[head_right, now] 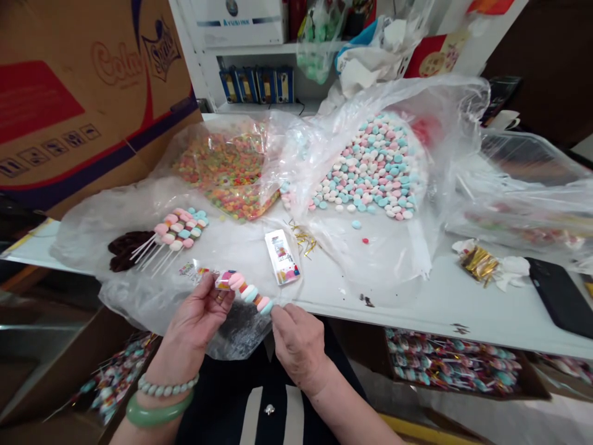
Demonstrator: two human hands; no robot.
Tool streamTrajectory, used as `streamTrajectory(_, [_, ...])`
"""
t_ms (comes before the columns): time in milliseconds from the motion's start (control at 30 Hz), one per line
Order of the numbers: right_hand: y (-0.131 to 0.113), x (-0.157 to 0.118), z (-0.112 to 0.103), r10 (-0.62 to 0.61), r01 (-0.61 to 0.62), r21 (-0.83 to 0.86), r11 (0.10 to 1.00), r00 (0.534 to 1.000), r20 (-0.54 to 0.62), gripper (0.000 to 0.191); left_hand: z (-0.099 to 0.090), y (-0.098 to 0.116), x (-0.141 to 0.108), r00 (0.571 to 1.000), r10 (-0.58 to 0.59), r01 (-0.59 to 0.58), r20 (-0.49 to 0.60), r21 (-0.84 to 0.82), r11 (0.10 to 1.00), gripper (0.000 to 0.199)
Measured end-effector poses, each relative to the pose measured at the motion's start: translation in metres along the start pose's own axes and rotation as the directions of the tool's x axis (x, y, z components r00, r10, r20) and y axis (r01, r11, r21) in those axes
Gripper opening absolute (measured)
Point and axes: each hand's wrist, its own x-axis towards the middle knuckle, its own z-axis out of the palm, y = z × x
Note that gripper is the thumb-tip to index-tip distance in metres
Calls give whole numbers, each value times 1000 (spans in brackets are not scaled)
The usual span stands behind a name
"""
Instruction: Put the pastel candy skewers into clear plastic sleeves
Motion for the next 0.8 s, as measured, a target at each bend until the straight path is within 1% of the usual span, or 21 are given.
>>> streamTrajectory(100, [0, 2, -4, -74, 74, -59, 996, 997, 1, 27, 0, 0, 0, 997, 82, -82, -12, -34, 996, 10])
streamTrajectory(167, [1, 2, -6, -107, 108, -69, 992, 994, 12, 28, -1, -1, 2, 986, 167, -166, 28, -14, 986, 8])
streamTrajectory(267, [1, 2, -7, -154, 155, -87, 984, 988, 17, 27, -6, -2, 4, 951, 291, -298, 102, 63, 952, 10])
streamTrajectory(333, [3, 1, -6, -143, 145, -80, 986, 989, 26, 26, -8, -2, 3, 935, 326, -344, 139, 141, 928, 15])
streamTrajectory(400, [5, -1, -3, -66, 67, -36, 997, 997, 48, 26, -9, -2, 1, 932, 316, -352, 179, 231, 907, 19])
streamTrajectory(467, [7, -2, 0, 59, -64, 55, 996, 995, 86, 27, -10, -3, -1, 939, 274, -328, 207, 307, 893, 22])
streamTrajectory(533, [9, -3, 2, 170, -194, 164, 967, 975, 146, 25, -11, -6, -2, 949, 232, -296, 214, 342, 892, 23])
streamTrajectory(567, [10, -3, 2, 204, -240, 210, 948, 963, 176, 24, -11, -7, -1, 952, 216, -281, 218, 343, 896, 23])
streamTrajectory(667, [10, -3, 3, 237, -296, 274, 915, 944, 228, 22, -14, -14, 3, 951, 176, -256, 256, 323, 911, 24])
streamTrajectory(800, [4, -5, 6, 250, -313, 290, 905, 939, 235, 22, -17, -22, 8, 944, 146, -237, 294, 302, 923, 31])
